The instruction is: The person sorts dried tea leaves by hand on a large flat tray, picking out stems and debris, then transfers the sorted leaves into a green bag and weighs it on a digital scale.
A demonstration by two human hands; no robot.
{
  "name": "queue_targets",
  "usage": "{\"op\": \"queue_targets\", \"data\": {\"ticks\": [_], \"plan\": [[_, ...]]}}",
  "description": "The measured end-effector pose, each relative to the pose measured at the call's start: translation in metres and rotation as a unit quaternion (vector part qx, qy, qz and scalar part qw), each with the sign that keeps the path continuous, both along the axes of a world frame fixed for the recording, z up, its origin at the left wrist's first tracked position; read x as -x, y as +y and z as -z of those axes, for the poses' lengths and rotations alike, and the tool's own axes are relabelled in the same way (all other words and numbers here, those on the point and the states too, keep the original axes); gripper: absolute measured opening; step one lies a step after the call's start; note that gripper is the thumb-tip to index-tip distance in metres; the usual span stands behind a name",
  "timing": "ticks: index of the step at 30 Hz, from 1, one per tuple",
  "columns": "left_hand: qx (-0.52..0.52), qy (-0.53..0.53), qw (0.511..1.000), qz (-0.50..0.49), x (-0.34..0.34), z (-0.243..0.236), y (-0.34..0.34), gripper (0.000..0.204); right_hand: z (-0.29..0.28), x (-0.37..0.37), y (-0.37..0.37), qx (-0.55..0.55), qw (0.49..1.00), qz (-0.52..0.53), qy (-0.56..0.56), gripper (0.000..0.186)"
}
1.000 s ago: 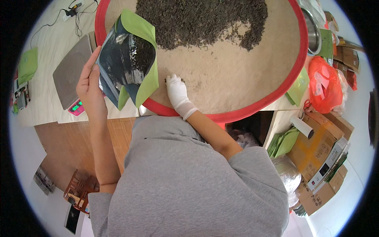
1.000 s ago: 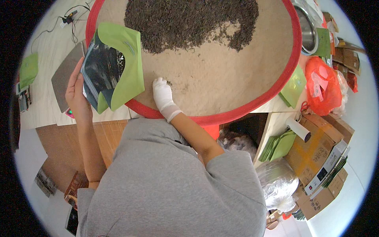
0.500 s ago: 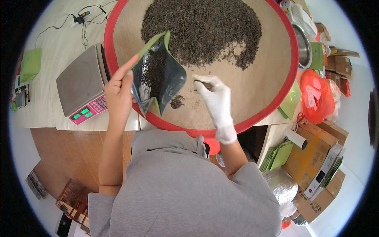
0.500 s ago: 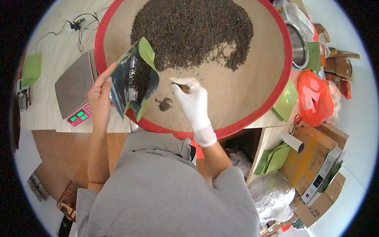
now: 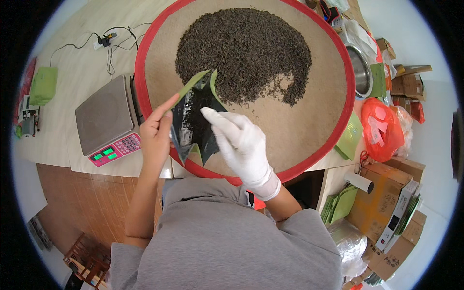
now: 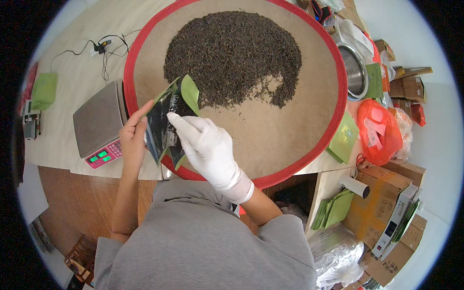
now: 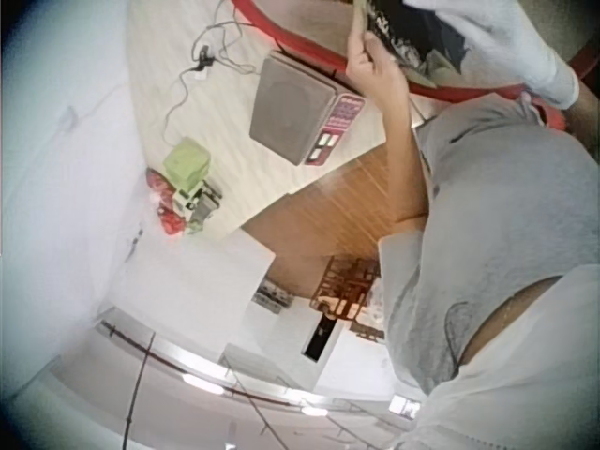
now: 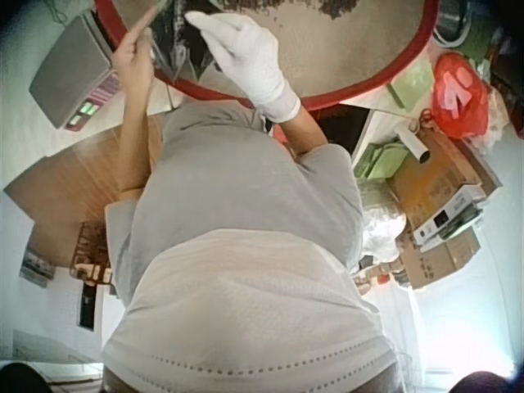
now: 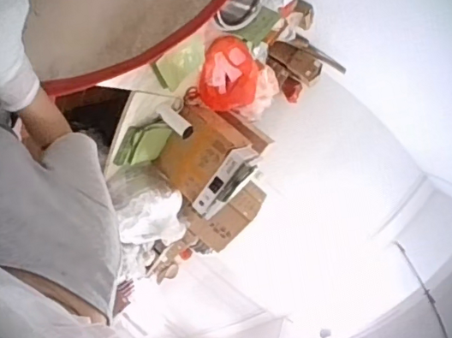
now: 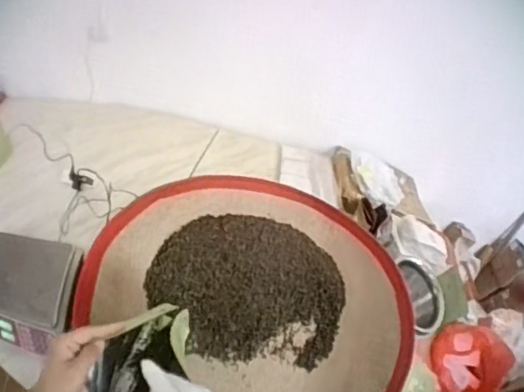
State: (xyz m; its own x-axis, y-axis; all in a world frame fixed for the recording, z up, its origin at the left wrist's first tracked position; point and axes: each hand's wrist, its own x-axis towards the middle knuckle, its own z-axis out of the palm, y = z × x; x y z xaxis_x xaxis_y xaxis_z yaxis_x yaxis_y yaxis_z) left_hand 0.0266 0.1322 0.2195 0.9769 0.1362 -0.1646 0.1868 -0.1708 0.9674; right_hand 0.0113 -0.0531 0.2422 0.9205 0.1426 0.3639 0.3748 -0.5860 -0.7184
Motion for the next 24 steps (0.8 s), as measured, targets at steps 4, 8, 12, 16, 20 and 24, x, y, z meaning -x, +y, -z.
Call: {"op": "queue_targets", "data": {"ticks": [4,8,12,16,20,24], "plan": [[0.039,-0.083,0.995,-0.037,-0.005,-0.009,0.038,0.034,-0.004,0.01,-0.011,-0.022,0.997,0.053,-0.058,0.036],[0.062,-0.122,0.987,-0.078,-0.014,-0.044,0.104,0.036,0.006,0.022,-0.007,-0.068,0.994,0.086,-0.009,0.04],[0.096,-0.17,0.973,-0.126,-0.018,-0.062,0.191,0.04,0.018,0.047,0.02,-0.114,0.984,0.108,0.079,0.039],[0.086,-0.174,0.973,-0.127,-0.035,-0.049,0.244,0.038,0.049,0.067,0.043,0.013,0.994,0.107,0.018,0.039],[0.047,-0.145,0.97,-0.192,-0.048,-0.002,0.293,0.037,0.059,0.079,0.07,0.101,0.993,0.055,0.014,0.034],[0.021,-0.125,0.964,-0.235,-0.046,0.025,0.314,0.035,0.06,0.085,0.078,0.132,0.989,0.06,0.018,0.03]]}}
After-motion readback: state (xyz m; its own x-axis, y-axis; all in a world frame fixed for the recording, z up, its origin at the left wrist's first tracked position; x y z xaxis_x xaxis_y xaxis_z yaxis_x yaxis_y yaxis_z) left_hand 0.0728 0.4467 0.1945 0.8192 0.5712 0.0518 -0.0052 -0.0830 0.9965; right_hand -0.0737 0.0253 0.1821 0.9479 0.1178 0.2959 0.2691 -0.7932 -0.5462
